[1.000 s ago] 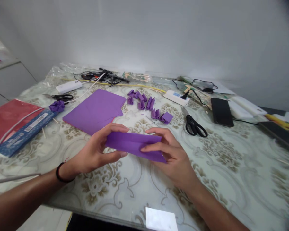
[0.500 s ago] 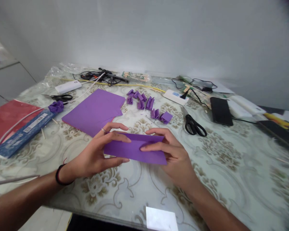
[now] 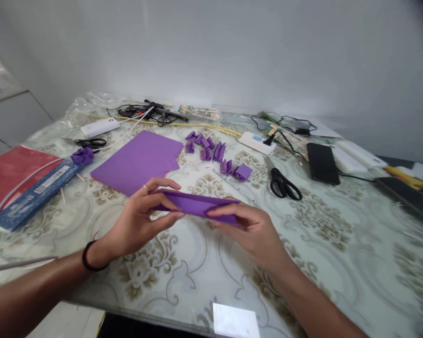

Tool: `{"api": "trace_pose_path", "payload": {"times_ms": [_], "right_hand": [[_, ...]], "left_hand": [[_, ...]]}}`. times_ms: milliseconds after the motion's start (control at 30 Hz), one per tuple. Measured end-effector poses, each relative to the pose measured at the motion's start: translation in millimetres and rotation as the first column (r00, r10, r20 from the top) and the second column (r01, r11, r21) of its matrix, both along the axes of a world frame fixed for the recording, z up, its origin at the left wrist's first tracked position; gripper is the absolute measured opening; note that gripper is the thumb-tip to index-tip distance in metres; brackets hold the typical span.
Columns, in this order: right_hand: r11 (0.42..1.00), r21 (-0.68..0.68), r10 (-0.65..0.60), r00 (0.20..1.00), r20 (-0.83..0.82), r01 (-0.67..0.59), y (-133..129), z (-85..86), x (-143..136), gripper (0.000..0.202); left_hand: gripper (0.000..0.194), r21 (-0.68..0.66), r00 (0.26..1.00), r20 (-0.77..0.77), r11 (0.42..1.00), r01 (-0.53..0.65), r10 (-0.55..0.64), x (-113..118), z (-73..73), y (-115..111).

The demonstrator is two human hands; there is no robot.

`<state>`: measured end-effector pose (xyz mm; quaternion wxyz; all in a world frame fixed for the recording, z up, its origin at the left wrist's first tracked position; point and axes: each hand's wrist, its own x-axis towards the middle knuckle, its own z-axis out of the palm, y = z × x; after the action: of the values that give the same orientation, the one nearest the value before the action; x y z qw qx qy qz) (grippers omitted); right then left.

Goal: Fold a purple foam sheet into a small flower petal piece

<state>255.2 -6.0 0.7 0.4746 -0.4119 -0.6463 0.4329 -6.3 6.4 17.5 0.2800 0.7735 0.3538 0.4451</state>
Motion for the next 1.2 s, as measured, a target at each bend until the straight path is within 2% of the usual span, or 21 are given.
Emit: {"api": "trace_pose_path", "payload": {"times_ms": [233,367,533,633,700,833,933,1067,1133,1200], "right_hand": [[0.994,-0.112,0.000,1.000,0.016,0.001,-1,5.3,-3,0.018],[0.997,-0.068,-0.046,0.999,-0.026,0.044,-1,1.7,-5,0.024],[0.995,-0.053,-0.083,0.993,-0.088,0.079,-2,-1.8,-8,0.018],[0.995,-0.069,-0.083,0.993,-0.088,0.077,-5,0.4,-10,0.017],[0.995,-0.075,-0.071,0.995,-0.066,0.066,-8,-0.3,-12,0.017],[0.991,-0.101,-0.106,0.984,-0.143,0.092,-14,-8.5,-19,0.028],[0.986,-0.164,-0.081,0.965,-0.251,0.040,-16,-13.1,-26,0.039],[0.954,-0.287,-0.013,0.939,-0.343,-0.092,-14,-12.2,-32,0.051],[0.938,-0.318,0.024,0.941,-0.339,-0.139,-13,-10.7,-32,0.044],[0.923,-0.346,0.064,0.953,-0.296,-0.170,-12,-9.4,-31,0.034]], "left_hand": [[0.016,-0.063,0.998,-0.019,0.996,-0.065,0.064,2,-0.8,-1],[0.025,-0.131,0.998,-0.035,0.990,-0.057,0.053,4,0.4,-2],[0.017,-0.239,0.999,0.013,0.970,-0.035,0.039,4,-8.3,-1],[0.031,-0.366,0.997,0.070,0.929,0.055,-0.031,5,-11.9,-2],[0.039,-0.421,0.994,0.049,0.901,0.107,-0.096,7,-11.1,-3],[0.010,-0.493,0.972,-0.103,0.860,0.134,-0.211,13,-5.8,-6],[0.019,-0.535,0.968,-0.114,0.835,0.132,-0.226,18,-3.7,-8],[0.018,-0.635,0.970,0.041,0.744,0.211,-0.240,21,-2.8,-9],[0.014,-0.665,0.962,0.130,0.698,0.265,-0.242,22,-1.6,-9],[0.012,-0.671,0.956,0.171,0.683,0.290,-0.238,23,0.1,-9]]}}
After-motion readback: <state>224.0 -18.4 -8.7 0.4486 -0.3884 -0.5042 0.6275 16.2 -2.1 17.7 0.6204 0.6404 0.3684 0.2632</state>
